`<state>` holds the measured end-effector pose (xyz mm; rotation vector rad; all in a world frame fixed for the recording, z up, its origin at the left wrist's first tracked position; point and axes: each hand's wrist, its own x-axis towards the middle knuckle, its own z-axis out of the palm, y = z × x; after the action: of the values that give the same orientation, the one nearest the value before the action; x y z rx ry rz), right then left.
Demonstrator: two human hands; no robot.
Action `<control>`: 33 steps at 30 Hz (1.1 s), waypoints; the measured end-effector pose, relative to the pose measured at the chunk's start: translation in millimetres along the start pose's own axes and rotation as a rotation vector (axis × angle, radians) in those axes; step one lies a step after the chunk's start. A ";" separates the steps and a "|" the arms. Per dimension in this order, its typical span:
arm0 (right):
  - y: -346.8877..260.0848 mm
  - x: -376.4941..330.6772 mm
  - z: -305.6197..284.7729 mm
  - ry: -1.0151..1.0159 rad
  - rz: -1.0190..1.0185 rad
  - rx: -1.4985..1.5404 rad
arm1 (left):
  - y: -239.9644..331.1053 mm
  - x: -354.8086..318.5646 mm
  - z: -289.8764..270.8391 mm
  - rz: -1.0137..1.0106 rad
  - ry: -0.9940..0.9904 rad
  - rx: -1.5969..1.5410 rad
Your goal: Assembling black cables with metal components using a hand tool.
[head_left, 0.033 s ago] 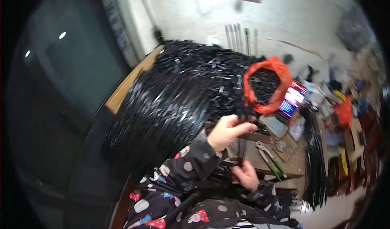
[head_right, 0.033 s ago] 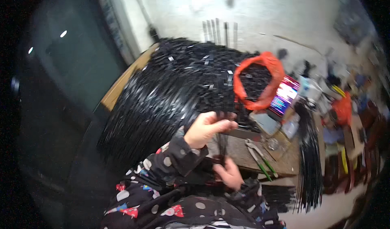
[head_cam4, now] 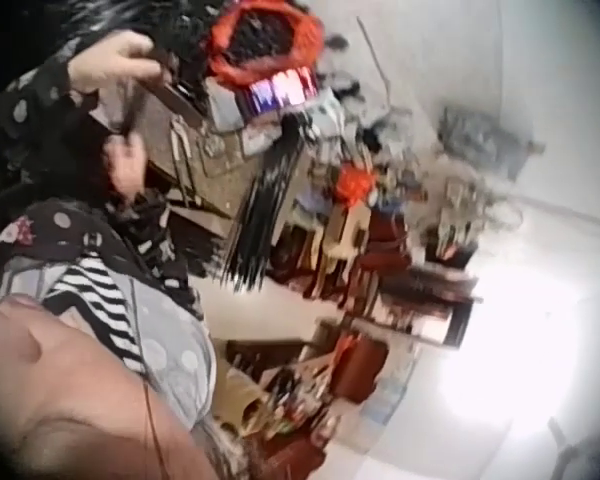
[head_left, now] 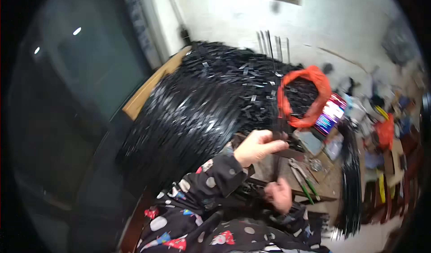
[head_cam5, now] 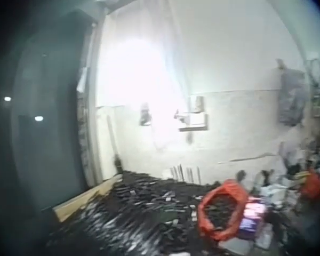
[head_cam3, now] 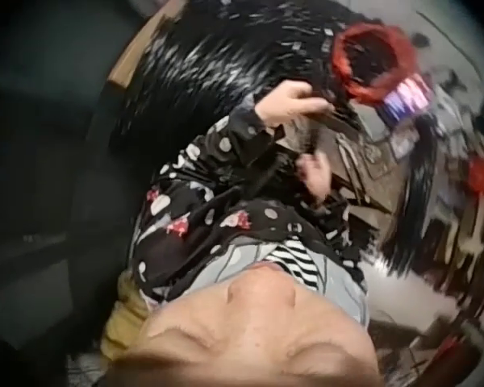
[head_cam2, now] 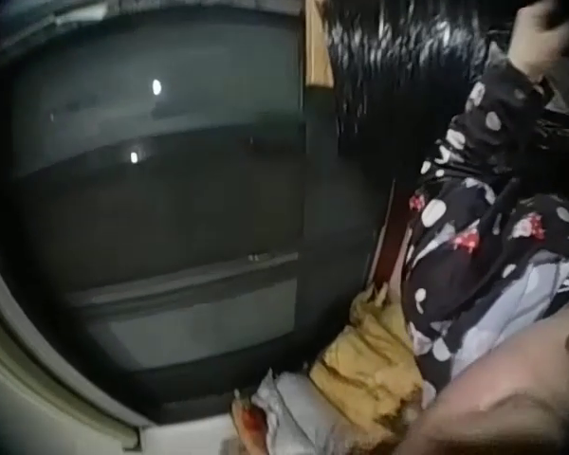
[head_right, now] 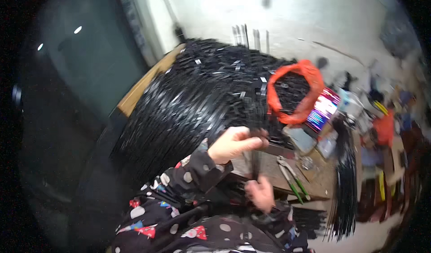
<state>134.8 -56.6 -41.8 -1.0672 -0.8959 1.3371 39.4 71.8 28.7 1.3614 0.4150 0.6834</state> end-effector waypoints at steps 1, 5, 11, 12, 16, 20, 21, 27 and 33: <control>0.7 2.7 -5.4 -0.029 -0.165 0.158 | 2.4 -2.1 -7.5 -0.053 -0.096 0.084; -9.1 11.5 -11.6 -0.088 -0.254 0.091 | 11.0 -30.1 -79.1 -0.108 0.250 0.848; -44.4 17.4 -3.1 -0.059 -0.212 0.069 | 0.9 -99.0 -201.4 -0.785 0.788 1.651; -48.0 17.4 -5.8 -0.052 -0.246 0.077 | -0.6 -100.2 -201.8 -0.836 0.827 1.619; -50.0 17.3 -8.9 -0.016 -0.327 0.021 | -7.1 -110.0 -208.5 -0.739 0.861 1.477; -31.3 17.0 -8.1 0.017 -0.242 -0.001 | -10.9 -117.6 -219.4 -0.518 0.978 1.313; -27.5 16.1 -9.0 0.017 -0.229 0.006 | -12.8 -116.9 -224.0 -0.423 1.010 1.294; -28.1 5.3 -3.7 0.109 -0.168 0.039 | 41.8 -103.6 -209.2 0.203 1.054 1.431; -17.2 16.3 -4.6 0.098 -0.154 0.053 | 97.6 -45.2 -139.9 0.389 0.827 0.218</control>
<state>145.3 -39.7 -28.1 -0.9941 -0.8473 1.1653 -103.5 152.5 93.7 1.3272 0.9096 1.5711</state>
